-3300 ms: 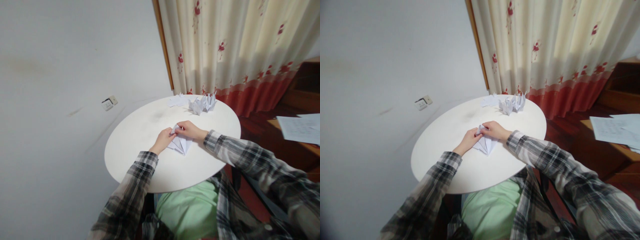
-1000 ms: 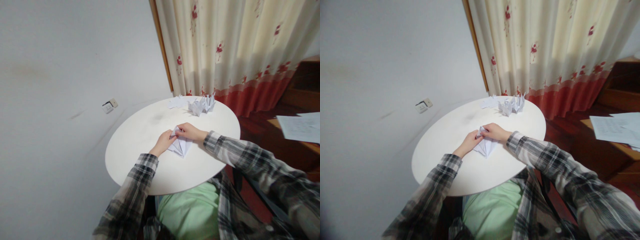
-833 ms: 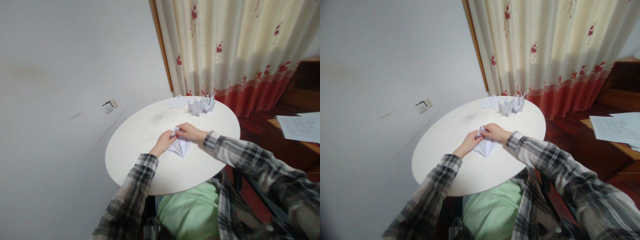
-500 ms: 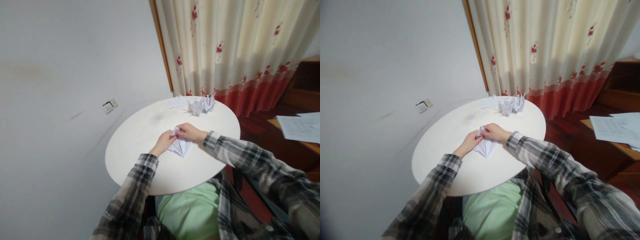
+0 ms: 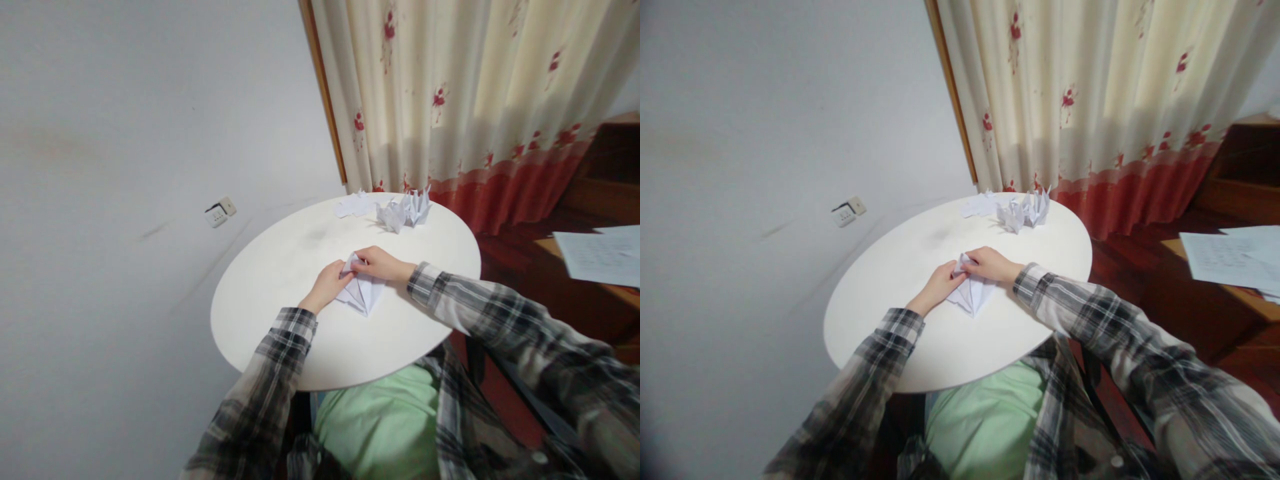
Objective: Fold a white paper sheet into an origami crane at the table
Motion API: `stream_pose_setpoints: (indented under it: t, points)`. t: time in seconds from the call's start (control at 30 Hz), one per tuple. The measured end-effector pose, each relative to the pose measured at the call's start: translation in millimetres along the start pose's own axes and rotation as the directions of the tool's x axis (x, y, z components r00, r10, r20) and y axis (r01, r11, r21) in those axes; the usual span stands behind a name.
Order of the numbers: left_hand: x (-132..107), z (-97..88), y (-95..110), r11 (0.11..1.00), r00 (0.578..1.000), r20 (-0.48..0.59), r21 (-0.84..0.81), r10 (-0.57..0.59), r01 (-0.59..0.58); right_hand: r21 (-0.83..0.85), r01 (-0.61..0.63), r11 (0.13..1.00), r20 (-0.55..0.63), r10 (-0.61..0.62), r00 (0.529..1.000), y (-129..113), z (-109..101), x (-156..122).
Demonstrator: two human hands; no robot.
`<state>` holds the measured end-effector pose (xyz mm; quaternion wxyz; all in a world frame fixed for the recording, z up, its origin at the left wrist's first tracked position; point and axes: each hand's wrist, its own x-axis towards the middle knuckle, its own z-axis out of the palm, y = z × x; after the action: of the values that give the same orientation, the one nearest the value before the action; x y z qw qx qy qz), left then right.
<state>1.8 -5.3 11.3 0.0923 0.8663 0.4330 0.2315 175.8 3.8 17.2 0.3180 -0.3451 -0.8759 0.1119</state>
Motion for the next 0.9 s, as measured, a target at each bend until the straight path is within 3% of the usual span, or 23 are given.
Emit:
stream_pose_setpoints:
  t: [0.9]
  points:
    - [-0.9, -1.8, 2.8, 0.999, 1.000, -0.014, 0.036, 0.025, -0.024, -0.029, -0.014, 0.999, 0.064, 0.016, 0.998, -0.7, -2.4, -0.6]
